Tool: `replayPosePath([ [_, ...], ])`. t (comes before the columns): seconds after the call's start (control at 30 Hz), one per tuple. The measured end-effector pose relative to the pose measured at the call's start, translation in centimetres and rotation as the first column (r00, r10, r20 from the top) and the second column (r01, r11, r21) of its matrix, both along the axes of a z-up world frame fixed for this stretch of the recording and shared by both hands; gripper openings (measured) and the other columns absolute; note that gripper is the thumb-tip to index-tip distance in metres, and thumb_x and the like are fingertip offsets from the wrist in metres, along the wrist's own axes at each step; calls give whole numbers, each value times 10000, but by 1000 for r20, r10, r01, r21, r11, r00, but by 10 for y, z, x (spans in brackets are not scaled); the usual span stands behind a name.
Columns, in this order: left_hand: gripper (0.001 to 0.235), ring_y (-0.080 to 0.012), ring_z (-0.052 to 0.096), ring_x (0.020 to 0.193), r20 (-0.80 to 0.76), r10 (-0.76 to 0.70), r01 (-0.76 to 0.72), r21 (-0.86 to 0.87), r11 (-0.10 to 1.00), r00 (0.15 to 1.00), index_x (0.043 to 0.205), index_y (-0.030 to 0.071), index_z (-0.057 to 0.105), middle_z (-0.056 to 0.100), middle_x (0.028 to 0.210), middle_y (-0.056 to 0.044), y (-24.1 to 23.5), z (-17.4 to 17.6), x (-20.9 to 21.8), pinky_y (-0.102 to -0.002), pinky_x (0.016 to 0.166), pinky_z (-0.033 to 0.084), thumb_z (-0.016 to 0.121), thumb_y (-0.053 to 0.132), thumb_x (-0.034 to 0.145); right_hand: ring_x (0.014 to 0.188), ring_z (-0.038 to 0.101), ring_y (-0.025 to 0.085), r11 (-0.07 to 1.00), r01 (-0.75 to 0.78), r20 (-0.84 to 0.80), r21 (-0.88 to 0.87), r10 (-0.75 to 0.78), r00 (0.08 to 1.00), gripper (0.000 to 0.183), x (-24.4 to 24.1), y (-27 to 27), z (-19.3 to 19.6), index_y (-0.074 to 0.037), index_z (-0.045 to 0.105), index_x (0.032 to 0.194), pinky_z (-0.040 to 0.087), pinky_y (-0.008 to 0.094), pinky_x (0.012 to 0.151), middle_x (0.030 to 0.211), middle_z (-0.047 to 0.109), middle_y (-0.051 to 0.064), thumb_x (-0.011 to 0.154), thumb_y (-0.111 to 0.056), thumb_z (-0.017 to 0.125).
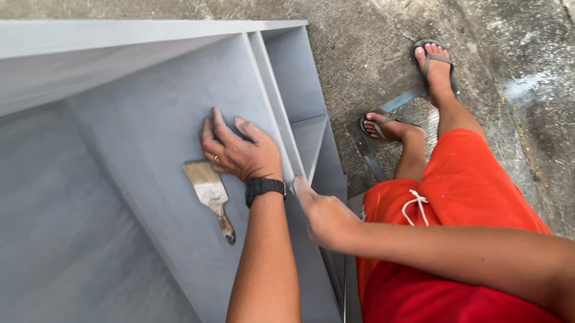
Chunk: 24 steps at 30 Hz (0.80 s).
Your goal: The person sands the edges and corners of a gray wooden cabinet using a sanding block. They work on the top edge, side edges, and bottom corners, occasionally adjusting their grip and position to reach different areas.
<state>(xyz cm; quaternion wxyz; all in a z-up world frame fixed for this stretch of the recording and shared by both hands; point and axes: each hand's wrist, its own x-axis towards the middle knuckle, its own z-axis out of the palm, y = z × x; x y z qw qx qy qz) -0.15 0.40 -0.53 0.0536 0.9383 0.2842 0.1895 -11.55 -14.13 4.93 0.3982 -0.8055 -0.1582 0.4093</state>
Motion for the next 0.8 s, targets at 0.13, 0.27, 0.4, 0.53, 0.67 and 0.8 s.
replayPosePath([
  [0.13, 496, -346, 529, 1447, -25, 18, -18, -3, 1000, 1000, 1521, 305, 629, 577, 1488, -12, 1, 2, -7, -551, 1075, 426, 632, 355, 1028, 913, 808, 503, 998, 52, 21, -42, -51, 998, 765, 34, 7, -2, 192, 387, 1564, 656, 621, 791, 1180, 767, 359, 857, 13, 617],
  [0.27, 483, -358, 519, 1466, -13, -47, 47, -11, 999, 999, 1528, 287, 652, 605, 1496, -19, 4, 2, -6, -582, 1068, 442, 625, 352, 1051, 963, 795, 518, 999, 30, 28, 28, -30, 999, 810, 31, -4, 14, 192, 350, 1596, 650, 609, 802, 1352, 689, 388, 834, 61, 590],
  [0.4, 470, -324, 525, 1476, 5, -68, 68, 6, 998, 998, 1539, 310, 649, 607, 1510, 10, 12, -5, -10, -564, 1095, 443, 595, 332, 1072, 946, 811, 494, 995, 41, -8, -93, -42, 999, 727, 70, 8, 17, 180, 450, 1530, 663, 598, 833, 1199, 766, 362, 847, 7, 631],
  [0.53, 465, -313, 534, 1462, 10, -75, 75, -15, 997, 997, 1532, 322, 659, 618, 1499, 30, 19, -10, -13, -557, 1105, 449, 580, 256, 1078, 944, 800, 505, 992, 117, 80, -41, -114, 990, 892, 70, 15, 1, 164, 278, 1637, 628, 636, 831, 1352, 710, 347, 811, 33, 589],
  [0.67, 473, -312, 525, 1472, 11, -77, 77, -27, 997, 997, 1537, 324, 657, 613, 1512, 33, 19, -8, -10, -556, 1119, 445, 545, 222, 1090, 961, 800, 494, 998, 55, 44, -22, -54, 998, 918, 66, 11, 0, 158, 303, 1635, 659, 593, 840, 1387, 689, 339, 787, 35, 631],
  [0.8, 484, -327, 534, 1464, 2, -86, 86, -11, 996, 996, 1544, 322, 653, 609, 1516, 30, 19, -13, -14, -563, 1106, 450, 561, 211, 1081, 956, 776, 541, 984, 176, 107, 2, -175, 979, 836, 98, 20, -20, 99, 299, 1662, 604, 661, 861, 1441, 688, 291, 860, 6, 515],
])
